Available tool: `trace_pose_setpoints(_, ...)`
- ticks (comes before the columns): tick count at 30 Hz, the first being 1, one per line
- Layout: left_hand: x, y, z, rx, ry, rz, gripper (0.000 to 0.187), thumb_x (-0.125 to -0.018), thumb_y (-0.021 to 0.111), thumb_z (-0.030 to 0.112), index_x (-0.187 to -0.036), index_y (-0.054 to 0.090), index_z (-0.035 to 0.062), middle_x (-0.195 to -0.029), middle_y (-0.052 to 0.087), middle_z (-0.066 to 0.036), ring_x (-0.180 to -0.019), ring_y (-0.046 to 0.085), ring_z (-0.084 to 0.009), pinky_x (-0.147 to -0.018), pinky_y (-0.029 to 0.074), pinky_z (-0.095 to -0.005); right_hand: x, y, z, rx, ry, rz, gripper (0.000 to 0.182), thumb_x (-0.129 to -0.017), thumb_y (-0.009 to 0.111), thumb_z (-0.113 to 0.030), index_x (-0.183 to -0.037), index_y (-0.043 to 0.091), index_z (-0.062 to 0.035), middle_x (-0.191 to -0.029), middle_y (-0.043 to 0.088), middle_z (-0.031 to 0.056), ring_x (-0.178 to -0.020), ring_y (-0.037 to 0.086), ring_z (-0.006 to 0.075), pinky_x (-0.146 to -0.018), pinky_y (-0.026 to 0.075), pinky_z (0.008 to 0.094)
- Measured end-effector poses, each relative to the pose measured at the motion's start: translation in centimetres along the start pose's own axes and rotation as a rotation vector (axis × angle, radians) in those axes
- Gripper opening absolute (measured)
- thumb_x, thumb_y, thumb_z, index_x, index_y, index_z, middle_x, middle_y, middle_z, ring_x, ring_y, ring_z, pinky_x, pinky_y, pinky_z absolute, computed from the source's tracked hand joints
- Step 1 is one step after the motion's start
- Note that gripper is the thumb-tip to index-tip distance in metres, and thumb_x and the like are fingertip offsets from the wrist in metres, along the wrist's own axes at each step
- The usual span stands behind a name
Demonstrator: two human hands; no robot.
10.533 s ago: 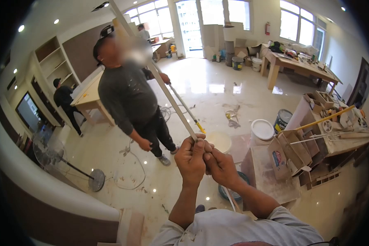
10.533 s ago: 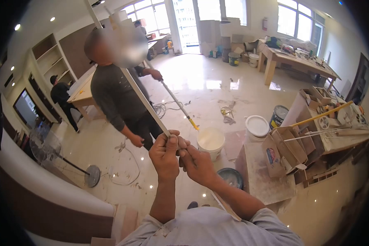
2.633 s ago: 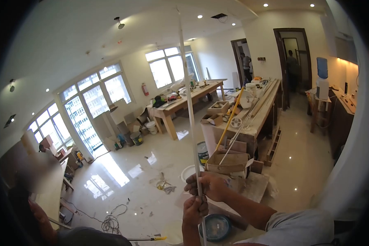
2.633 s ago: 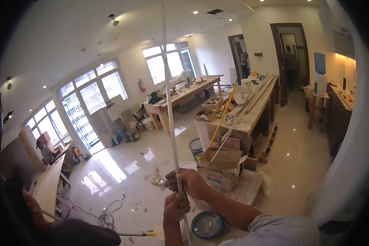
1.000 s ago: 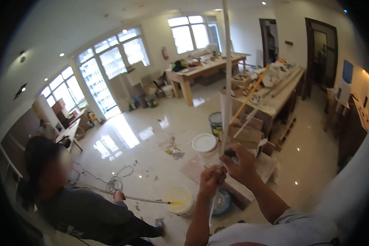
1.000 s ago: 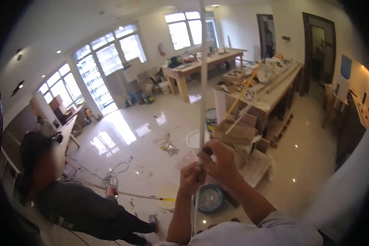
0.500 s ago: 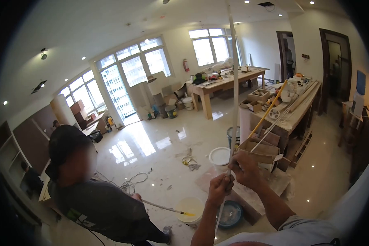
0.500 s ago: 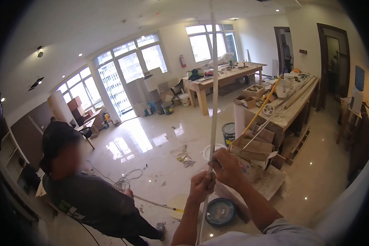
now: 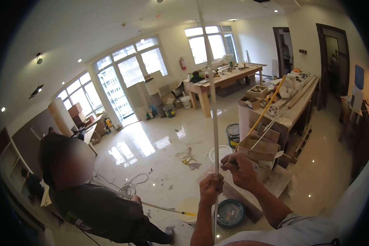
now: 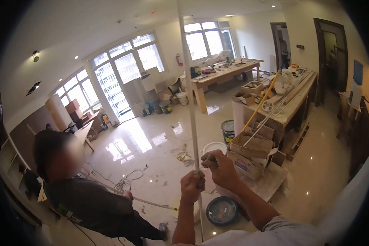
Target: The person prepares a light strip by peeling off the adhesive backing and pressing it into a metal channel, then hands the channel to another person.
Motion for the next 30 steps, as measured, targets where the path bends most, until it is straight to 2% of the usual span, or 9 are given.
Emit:
trace_pose_setpoints(2, 0.1, -0.5, 0.1, -0.179, 0.073, 0.151, 0.026, -0.104, 0.054, 0.025, -0.096, 0.061, 0.0005, -0.068, 0.049, 0.001, -0.054, 0.041, -0.0053, -0.047, 0.033, -0.0218, 0.2, -0.2, -0.1, 0.056, 0.039, -0.027, 0.004, -0.097, 0.054, -0.001, -0.1, 0.054, 0.0006, -0.095, 0.07, 0.0147, -0.082, 0.072, 0.0214, -0.074, 0.057, 0.0324)
trace_pose_setpoints(5, 0.0, -2.0, -1.0, -0.353, 0.13, 0.306, 0.023, -0.102, 0.056, 0.021, -0.094, 0.063, 0.0002, -0.069, 0.053, 0.0, -0.054, 0.044, -0.0048, -0.048, 0.035, -0.0214, 0.6, 0.2, 2.4, -0.012, 0.217, -0.067, 0.023, -0.105, 0.045, -0.009, -0.116, 0.058, 0.0058, -0.098, 0.07, 0.0149, -0.086, 0.07, 0.0174, -0.077, 0.058, 0.0297)
trace_pose_setpoints(9, -0.3, -1.1, -1.3, -0.367, 0.121, 0.288, 0.021, -0.1, 0.056, 0.018, -0.094, 0.065, 0.0002, -0.068, 0.054, 0.002, -0.055, 0.046, -0.0039, -0.048, 0.037, -0.021, 1.1, 1.0, 5.8, -0.039, 0.281, -0.108, 0.03, -0.105, 0.048, -0.017, -0.124, 0.056, 0.005, -0.108, 0.069, 0.0152, -0.092, 0.069, 0.0175, -0.081, 0.057, 0.0317)
trace_pose_setpoints(11, -0.2, 0.0, -1.0, -0.479, 0.086, 0.285, 0.023, -0.101, 0.055, 0.019, -0.096, 0.067, 0.0006, -0.068, 0.055, 0.003, -0.059, 0.049, -0.0056, -0.052, 0.038, -0.0233, 0.7, 1.5, 5.1, 0.169, 0.227, -0.125, 0.032, -0.104, 0.047, -0.019, -0.122, 0.057, 0.0048, -0.107, 0.071, 0.0146, -0.092, 0.07, 0.0185, -0.082, 0.056, 0.0331)
trace_pose_setpoints(13, -0.7, 0.7, -1.3, -0.509, 0.063, 0.244, 0.024, -0.102, 0.054, 0.02, -0.098, 0.066, -0.0003, -0.066, 0.055, 0.001, -0.058, 0.05, -0.0073, -0.053, 0.04, -0.0249, 0.6, 2.0, 5.6, -0.136, 0.438, -0.063, 0.032, -0.104, 0.051, -0.024, -0.115, 0.059, 0.0053, -0.105, 0.072, 0.0175, -0.094, 0.071, 0.0197, -0.079, 0.057, 0.0305)
trace_pose_setpoints(15, -0.9, 1.3, -1.2, -0.784, 0.194, 0.231, 0.025, -0.102, 0.053, 0.019, -0.101, 0.066, -0.0018, -0.065, 0.057, -0.002, -0.058, 0.053, -0.0091, -0.054, 0.043, -0.0275, 0.7, 1.7, 6.6, -0.08, 0.45, -0.029, 0.033, -0.105, 0.049, -0.024, -0.11, 0.059, 0.0063, -0.1, 0.073, 0.0175, -0.092, 0.072, 0.0214, -0.078, 0.057, 0.0303)
trace_pose_setpoints(19, 0.3, 1.2, -2.1, -0.7, -0.066, 0.153, 0.023, -0.102, 0.049, 0.015, -0.102, 0.065, -0.0017, -0.067, 0.057, -0.001, -0.056, 0.052, -0.0072, -0.049, 0.043, -0.0263, 0.0, 0.0, 7.1, -0.208, 0.575, 0.094, 0.036, -0.106, 0.044, -0.025, -0.108, 0.06, 0.0063, -0.092, 0.074, 0.0179, -0.085, 0.072, 0.0214, -0.073, 0.058, 0.0309)
trace_pose_setpoints(22, 1.6, -0.5, -5.3, -0.713, -0.035, 0.155, 0.024, -0.102, 0.05, 0.016, -0.105, 0.066, -0.0023, -0.064, 0.054, 0.001, -0.054, 0.048, -0.0064, -0.049, 0.042, -0.0247, -1.1, -1.5, 8.7, -0.242, 0.534, 0.148, 0.038, -0.108, 0.041, -0.026, -0.106, 0.059, 0.0074, -0.087, 0.072, 0.0174, -0.07, 0.066, 0.0183, -0.068, 0.055, 0.0313)
trace_pose_setpoints(30, 1.3, 0.1, -5.0, -0.796, 0.017, 0.165, 0.024, -0.101, 0.052, 0.019, -0.1, 0.067, -0.0003, -0.064, 0.051, 0.002, -0.052, 0.044, -0.0053, -0.047, 0.036, -0.0237, 2.6, -0.4, 9.9, -0.202, 0.645, 0.141, 0.036, -0.106, 0.043, -0.027, -0.107, 0.061, 0.0045, -0.082, 0.072, 0.0122, -0.072, 0.067, 0.0174, -0.068, 0.053, 0.032)
Point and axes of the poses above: each hand's wrist, its own x-axis away from the middle knuckle, its own y-axis out of the palm, z = x × y, the point moved 5 cm from there along -x, towards the middle knuckle
